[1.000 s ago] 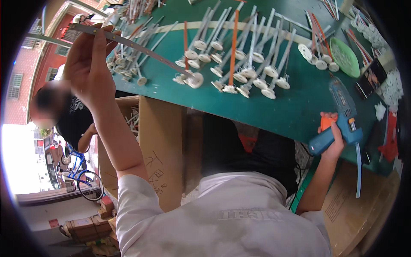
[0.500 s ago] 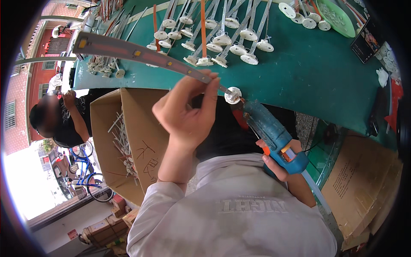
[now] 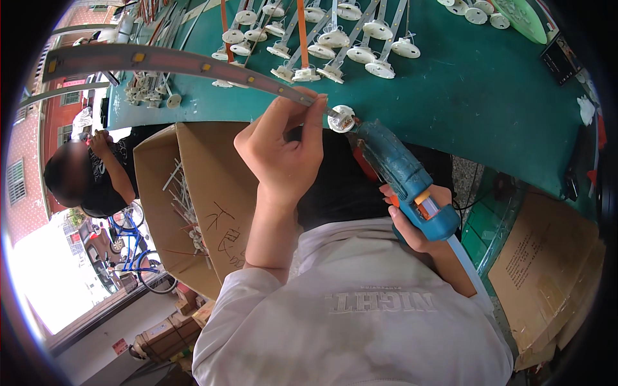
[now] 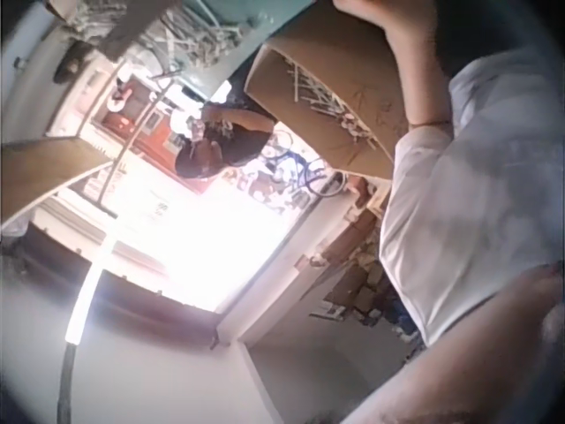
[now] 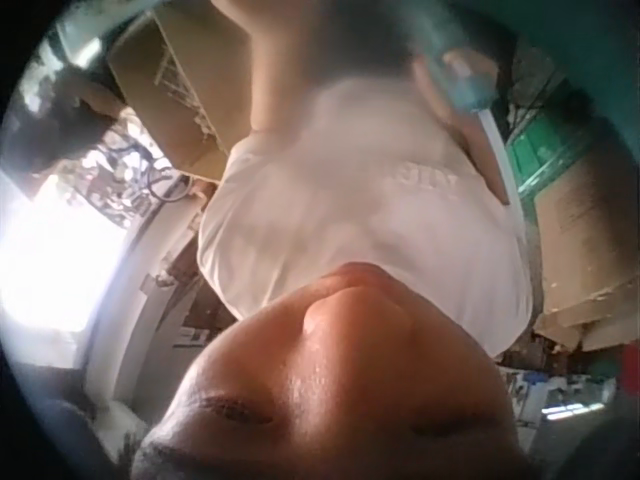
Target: The recorder is using a hot glue gun to attach small plastic base components to white plastic stems on an assembly line.
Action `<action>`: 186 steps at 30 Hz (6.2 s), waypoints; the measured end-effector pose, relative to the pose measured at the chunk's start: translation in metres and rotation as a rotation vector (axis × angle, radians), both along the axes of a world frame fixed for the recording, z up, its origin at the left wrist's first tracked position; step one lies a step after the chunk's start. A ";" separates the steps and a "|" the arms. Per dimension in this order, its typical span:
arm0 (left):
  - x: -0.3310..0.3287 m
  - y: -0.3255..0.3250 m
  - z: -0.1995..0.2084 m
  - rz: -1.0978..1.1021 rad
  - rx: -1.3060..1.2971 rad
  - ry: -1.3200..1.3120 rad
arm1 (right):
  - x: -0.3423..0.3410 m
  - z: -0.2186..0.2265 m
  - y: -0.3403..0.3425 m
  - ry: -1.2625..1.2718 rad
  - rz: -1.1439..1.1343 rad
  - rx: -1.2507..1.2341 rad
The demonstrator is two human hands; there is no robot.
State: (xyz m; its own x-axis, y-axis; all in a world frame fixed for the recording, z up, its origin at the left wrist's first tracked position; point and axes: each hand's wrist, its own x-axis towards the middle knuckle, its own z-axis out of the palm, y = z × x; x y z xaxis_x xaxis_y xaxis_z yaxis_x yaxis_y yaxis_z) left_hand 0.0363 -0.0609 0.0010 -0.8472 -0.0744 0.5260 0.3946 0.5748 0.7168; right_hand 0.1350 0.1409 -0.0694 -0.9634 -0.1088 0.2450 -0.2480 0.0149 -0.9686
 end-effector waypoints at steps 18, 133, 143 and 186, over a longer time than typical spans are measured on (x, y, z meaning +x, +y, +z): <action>-0.011 -0.034 -0.029 -0.628 0.643 -0.046 | 0.001 0.016 0.026 0.057 0.111 0.003; -0.152 -0.111 0.021 -0.315 -0.664 -0.157 | -0.075 0.001 0.111 -0.187 -0.264 -0.475; -0.126 -0.112 0.034 -0.298 -0.644 0.064 | -0.076 -0.002 0.114 -0.182 -0.262 -0.457; -0.179 -0.123 0.016 -0.463 -0.728 0.015 | -0.061 0.013 0.123 -0.449 -0.365 -0.467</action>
